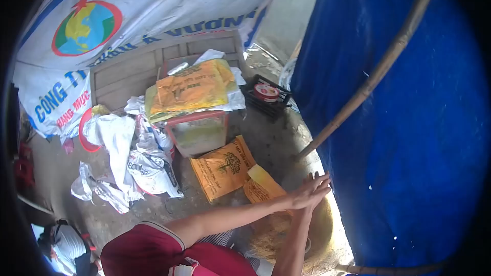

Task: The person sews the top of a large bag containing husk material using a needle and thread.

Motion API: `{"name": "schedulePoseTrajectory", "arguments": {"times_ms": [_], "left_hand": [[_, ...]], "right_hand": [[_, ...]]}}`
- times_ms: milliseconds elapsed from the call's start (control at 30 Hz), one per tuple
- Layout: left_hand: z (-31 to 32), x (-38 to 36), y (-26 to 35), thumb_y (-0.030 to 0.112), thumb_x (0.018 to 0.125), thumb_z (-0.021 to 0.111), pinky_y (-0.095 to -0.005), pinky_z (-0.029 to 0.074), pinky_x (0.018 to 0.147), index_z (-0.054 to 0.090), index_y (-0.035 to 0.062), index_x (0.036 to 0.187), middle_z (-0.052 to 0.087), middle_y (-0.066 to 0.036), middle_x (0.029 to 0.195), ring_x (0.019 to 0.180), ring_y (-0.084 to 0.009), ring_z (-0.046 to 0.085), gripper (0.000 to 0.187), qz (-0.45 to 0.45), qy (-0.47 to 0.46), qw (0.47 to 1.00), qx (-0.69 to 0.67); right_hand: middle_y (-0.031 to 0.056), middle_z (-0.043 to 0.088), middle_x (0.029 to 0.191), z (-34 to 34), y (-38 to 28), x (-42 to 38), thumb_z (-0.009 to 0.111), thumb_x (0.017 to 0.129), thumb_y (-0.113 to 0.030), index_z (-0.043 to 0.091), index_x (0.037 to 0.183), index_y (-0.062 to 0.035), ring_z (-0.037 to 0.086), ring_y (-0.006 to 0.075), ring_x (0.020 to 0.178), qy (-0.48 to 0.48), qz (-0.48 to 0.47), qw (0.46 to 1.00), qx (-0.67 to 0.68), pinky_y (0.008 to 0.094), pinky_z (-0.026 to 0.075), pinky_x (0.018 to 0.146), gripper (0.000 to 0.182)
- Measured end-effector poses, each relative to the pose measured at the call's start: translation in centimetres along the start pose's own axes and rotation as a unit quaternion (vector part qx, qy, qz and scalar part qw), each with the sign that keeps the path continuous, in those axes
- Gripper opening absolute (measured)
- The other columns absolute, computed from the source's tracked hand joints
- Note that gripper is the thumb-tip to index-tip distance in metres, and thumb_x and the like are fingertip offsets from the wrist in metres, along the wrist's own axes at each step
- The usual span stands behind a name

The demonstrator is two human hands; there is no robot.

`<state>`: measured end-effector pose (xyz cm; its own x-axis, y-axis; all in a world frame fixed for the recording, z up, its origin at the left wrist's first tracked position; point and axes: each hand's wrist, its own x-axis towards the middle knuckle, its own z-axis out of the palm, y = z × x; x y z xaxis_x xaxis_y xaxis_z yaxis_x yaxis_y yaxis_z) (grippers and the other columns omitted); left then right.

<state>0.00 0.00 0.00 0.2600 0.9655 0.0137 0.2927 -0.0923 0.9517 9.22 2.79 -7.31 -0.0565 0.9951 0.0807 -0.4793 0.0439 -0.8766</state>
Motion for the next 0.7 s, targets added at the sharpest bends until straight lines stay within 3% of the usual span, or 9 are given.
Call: {"name": "schedulePoseTrajectory", "arguments": {"times_ms": [67, 167, 233, 300, 333, 400, 467, 533, 700], "left_hand": [[-1.0, 0.4, 0.4, 0.072, 0.084, 0.023, -0.0512, 0.009, 0.111, 0.005, 0.0128, 0.146, 0.013, -0.015, 0.151, 0.138, -0.0361, 0.01, 0.088, 0.004, 0.028, 0.999, -0.022], [-10.9, -1.6, 0.1, 0.069, 0.085, 0.028, -0.0552, 0.007, 0.11, 0.013, 0.0153, 0.145, 0.015, -0.016, 0.15, 0.138, -0.0362, 0.01, 0.082, -0.023, 0.106, 0.994, 0.004], [-12.3, -2.2, 0.1, 0.066, 0.086, 0.03, -0.0604, 0.005, 0.107, 0.017, 0.0191, 0.144, 0.017, -0.02, 0.148, 0.138, -0.0364, 0.011, 0.076, -0.088, 0.22, 0.97, 0.058], [-14.3, -3.8, 0.4, 0.064, 0.086, 0.035, -0.0552, 0.011, 0.109, 0.019, 0.0139, 0.144, 0.018, -0.024, 0.146, 0.137, -0.0377, 0.013, 0.078, -0.17, 0.22, 0.96, -0.013], [-14.1, -3.7, -0.7, 0.064, 0.086, 0.035, -0.0552, 0.011, 0.109, 0.019, 0.0139, 0.144, 0.018, -0.024, 0.146, 0.137, -0.0377, 0.013, 0.078, -0.171, 0.223, 0.96, -0.012], [-13.5, -3.7, -4.0, 0.051, 0.087, 0.05, -0.0355, 0.03, 0.104, 0.025, 0.0052, 0.141, 0.039, -0.022, 0.136, 0.129, -0.0317, 0.036, 0.075, -0.065, 0.281, 0.929, -0.233], [-11.7, -5.2, -6.0, 0.047, 0.091, 0.044, -0.0339, 0.022, 0.107, 0.024, 0.006, 0.142, 0.03, -0.016, 0.141, 0.132, -0.0272, 0.027, 0.068, -0.052, 0.257, 0.926, -0.272], [-11.5, -6.5, -6.2, 0.037, 0.098, 0.031, -0.0306, 0.008, 0.114, 0.021, 0.0076, 0.144, 0.011, -0.005, 0.152, 0.14, -0.0181, 0.008, 0.055, -0.013, 0.205, 0.916, -0.345], [-12.7, -12.3, 4.6, 0.046, 0.096, 0.03, -0.0334, 0.01, 0.113, 0.031, 0.0084, 0.141, 0.02, -0.007, 0.15, 0.139, -0.0199, 0.015, 0.058, 0.004, 0.129, 0.952, -0.279]], "right_hand": [[0.0135, 0.017, 0.149, 2.6, -2.5, 0.3, 0.035, 0.09, -0.059, 0.016, 0.145, -0.0178, 0.021, 0.0362, 0.136, 0.039, 0.121, 0.99, 0.062, 0.0507, 0.024, 0.108, 0.071], [0.0119, 0.033, 0.14, 17.9, -5.2, -1.6, 0.03, 0.095, -0.052, 0.022, 0.142, -0.0085, 0.035, 0.0285, 0.128, -0.056, 0.132, 0.975, 0.17, 0.0426, 0.032, 0.105, 0.064], [0.0111, 0.041, 0.135, 21.1, -5.4, -2.7, 0.033, 0.093, -0.055, 0.027, 0.138, -0.006, 0.039, 0.0292, 0.125, -0.051, 0.13, 0.978, 0.156, 0.0497, 0.028, 0.106, 0.067], [0.0122, 0.046, 0.128, 22.9, -5.9, -3.8, 0.033, 0.093, -0.054, 0.033, 0.134, -0.0044, 0.041, 0.0272, 0.122, -0.111, 0.164, 0.971, 0.134, 0.05, 0.032, 0.103, 0.064], [0.0127, 0.034, 0.14, 23.0, -5.7, -4.0, 0.028, 0.096, -0.051, 0.025, 0.14, -0.0009, 0.032, 0.0266, 0.129, -0.142, 0.175, 0.965, 0.132, 0.0385, 0.027, 0.107, 0.067], [0.013, 0.032, 0.141, 24.1, -5.2, -5.1, 0.028, 0.095, -0.053, 0.024, 0.141, -0.001, 0.03, 0.0259, 0.131, -0.114, 0.162, 0.977, 0.082, 0.0375, 0.025, 0.108, 0.069], [0.0138, 0.026, 0.145, 25.0, -5.6, -6.5, 0.028, 0.093, -0.058, 0.023, 0.142, -0.0024, 0.023, 0.0248, 0.135, -0.054, 0.157, 0.986, 0.006, 0.0358, 0.017, 0.11, 0.074], [0.0098, 0.035, 0.137, 24.9, -5.5, -6.7, 0.032, 0.091, -0.06, 0.027, 0.141, -0.0046, 0.032, 0.0217, 0.127, -0.043, 0.138, 0.989, -0.003, 0.0341, 0.024, 0.106, 0.075], [0.0066, 0.038, 0.137, 23.0, -3.9, -6.3, 0.038, 0.088, -0.063, 0.031, 0.141, -0.0088, 0.037, 0.0201, 0.124, -0.005, 0.066, 0.996, -0.053, 0.033, 0.028, 0.103, 0.076]]}}
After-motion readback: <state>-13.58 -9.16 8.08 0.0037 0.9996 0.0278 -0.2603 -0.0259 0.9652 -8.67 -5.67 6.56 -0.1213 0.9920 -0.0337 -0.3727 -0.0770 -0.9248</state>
